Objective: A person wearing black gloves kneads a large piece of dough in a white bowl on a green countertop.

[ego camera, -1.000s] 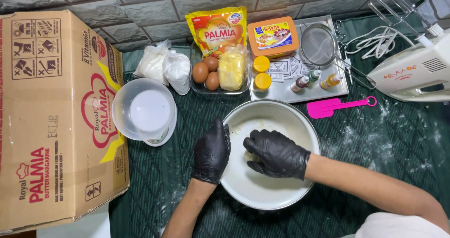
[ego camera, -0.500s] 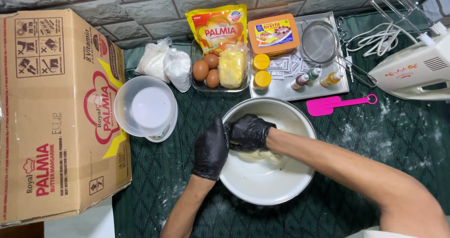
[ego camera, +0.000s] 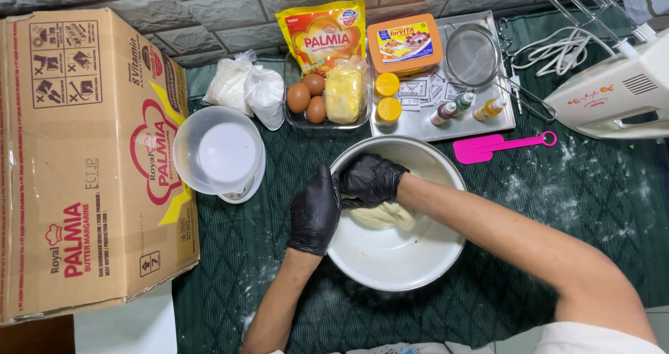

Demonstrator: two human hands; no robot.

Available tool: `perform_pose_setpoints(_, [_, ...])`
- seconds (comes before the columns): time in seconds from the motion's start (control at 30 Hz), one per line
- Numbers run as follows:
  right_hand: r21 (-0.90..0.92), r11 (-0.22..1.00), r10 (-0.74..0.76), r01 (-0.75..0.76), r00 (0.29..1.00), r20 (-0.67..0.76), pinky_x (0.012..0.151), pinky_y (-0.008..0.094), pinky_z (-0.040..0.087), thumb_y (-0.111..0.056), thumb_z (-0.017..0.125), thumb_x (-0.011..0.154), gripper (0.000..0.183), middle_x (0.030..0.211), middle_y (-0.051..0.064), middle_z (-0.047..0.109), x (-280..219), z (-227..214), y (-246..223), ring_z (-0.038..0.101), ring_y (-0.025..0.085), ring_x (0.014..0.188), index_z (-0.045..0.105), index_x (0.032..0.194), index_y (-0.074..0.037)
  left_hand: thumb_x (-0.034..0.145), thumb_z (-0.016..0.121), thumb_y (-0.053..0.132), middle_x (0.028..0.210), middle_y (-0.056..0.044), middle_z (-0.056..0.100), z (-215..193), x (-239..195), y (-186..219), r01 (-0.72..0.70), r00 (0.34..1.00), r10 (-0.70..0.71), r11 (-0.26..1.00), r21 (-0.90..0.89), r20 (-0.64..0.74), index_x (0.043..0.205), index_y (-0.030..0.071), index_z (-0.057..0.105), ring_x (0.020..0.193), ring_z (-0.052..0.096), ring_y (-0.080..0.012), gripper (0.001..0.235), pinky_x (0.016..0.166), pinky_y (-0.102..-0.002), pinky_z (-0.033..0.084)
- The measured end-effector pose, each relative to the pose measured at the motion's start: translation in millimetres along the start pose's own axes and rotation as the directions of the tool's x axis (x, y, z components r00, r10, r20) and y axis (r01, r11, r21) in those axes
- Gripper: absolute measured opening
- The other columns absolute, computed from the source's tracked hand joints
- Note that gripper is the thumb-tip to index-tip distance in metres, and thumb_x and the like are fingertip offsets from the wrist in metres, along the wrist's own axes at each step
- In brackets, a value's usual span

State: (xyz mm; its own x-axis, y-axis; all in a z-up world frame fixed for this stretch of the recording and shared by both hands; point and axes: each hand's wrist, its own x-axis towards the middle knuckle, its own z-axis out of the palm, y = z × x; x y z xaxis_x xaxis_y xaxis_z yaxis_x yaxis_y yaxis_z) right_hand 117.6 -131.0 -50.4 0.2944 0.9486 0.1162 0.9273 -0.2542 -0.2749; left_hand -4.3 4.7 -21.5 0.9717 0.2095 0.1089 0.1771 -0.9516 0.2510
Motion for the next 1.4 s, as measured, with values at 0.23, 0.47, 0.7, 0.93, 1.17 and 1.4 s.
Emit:
perform_pose_setpoints(0.23, [-0.035, 0.999, 0.039, -0.035, 0.994, 0.099, 0.064, 0.048, 0.055, -0.055, 0.076, 0.077, 0.043, 0.088, 0.004, 0.056, -67.6, -73.1, -58.2, 0.062, 0.033, 0.079, 0.058, 0.094, -0.02, 0.104, 0.052, 0.031, 0.067, -0.003, 0.07, -6.0, 1.1, 4.4, -0.003, 1.0, 0.003, 1.0, 0.01, 0.002, 0.117, 0.009, 0.063, 0.057, 0.073, -0.0261, 0.027, 0.046, -0.037, 0.059])
perform_pose_setpoints(0.47, [-0.142, 0.977, 0.194, -0.161, 0.945, 0.265, 0.106, 0.071, 0.035, -0.058, 0.071, 0.073, 0.065, 0.125, 0.026, 0.061, -105.7, -61.4, -89.9, 0.053, 0.048, 0.128, 0.064, 0.119, -0.013, 0.104, 0.051, 0.029, 0.064, -0.004, 0.069, -11.4, -3.5, 5.7, -0.025, 0.998, 0.026, 1.0, 0.013, -0.049, 0.114, 0.01, 0.063, 0.058, 0.073, -0.024, 0.024, 0.045, -0.035, 0.057])
perform_pose_setpoints(0.7, [0.008, 0.998, -0.066, 0.066, 0.989, 0.132, 0.1, 0.064, 0.044, -0.043, 0.069, 0.082, 0.031, 0.093, 0.016, 0.067, -99.3, -41.6, -60.0, 0.065, 0.039, 0.102, 0.069, 0.095, -0.015, 0.105, 0.051, 0.029, 0.062, -0.004, 0.068, -18.2, -3.6, 8.3, -0.041, 0.996, 0.043, 0.999, 0.018, -0.082, 0.112, 0.009, 0.063, 0.056, 0.072, -0.0228, 0.025, 0.046, -0.035, 0.057])
perform_pose_setpoints(0.93, [0.01, 0.971, 0.239, -0.239, 0.97, -0.043, 0.07, 0.045, 0.054, -0.064, 0.061, 0.089, 0.039, 0.079, -0.002, 0.062, -62.1, -102.0, -59.8, 0.068, 0.026, 0.079, 0.061, 0.097, -0.026, 0.105, 0.051, 0.032, 0.062, -0.006, 0.068, -8.9, -1.4, 7.1, -0.001, 1.0, 0.001, 1.0, -0.014, -0.01, 0.113, 0.011, 0.062, 0.056, 0.072, -0.0244, 0.025, 0.046, -0.038, 0.058])
perform_pose_setpoints(1.17, [-0.089, 0.968, 0.22, -0.233, 0.967, -0.13, 0.066, 0.051, 0.054, -0.057, 0.063, 0.089, 0.04, 0.087, 0.01, 0.062, -53.1, -82.6, -69.9, 0.067, 0.038, 0.081, 0.064, 0.102, -0.019, 0.104, 0.052, 0.031, 0.064, -0.006, 0.07, -9.6, 1.3, 8.9, -0.005, 1.0, 0.005, 1.0, -0.008, -0.01, 0.116, 0.01, 0.063, 0.057, 0.073, -0.0242, 0.026, 0.047, -0.038, 0.059])
perform_pose_setpoints(1.4, [-0.131, 0.984, 0.128, -0.12, 0.99, 0.052, 0.07, 0.047, 0.052, -0.069, 0.055, 0.084, 0.052, 0.068, 0.007, 0.059, -48.3, -19.4, -34.5, 0.067, 0.032, 0.074, 0.056, 0.074, -0.018, 0.105, 0.051, 0.031, 0.069, -0.009, 0.071, 0.1, -3.3, 1.1, -0.024, 0.999, 0.023, 0.998, -0.05, -0.024, 0.118, 0.008, 0.064, 0.061, 0.073, -0.0284, 0.029, 0.048, -0.042, 0.058])
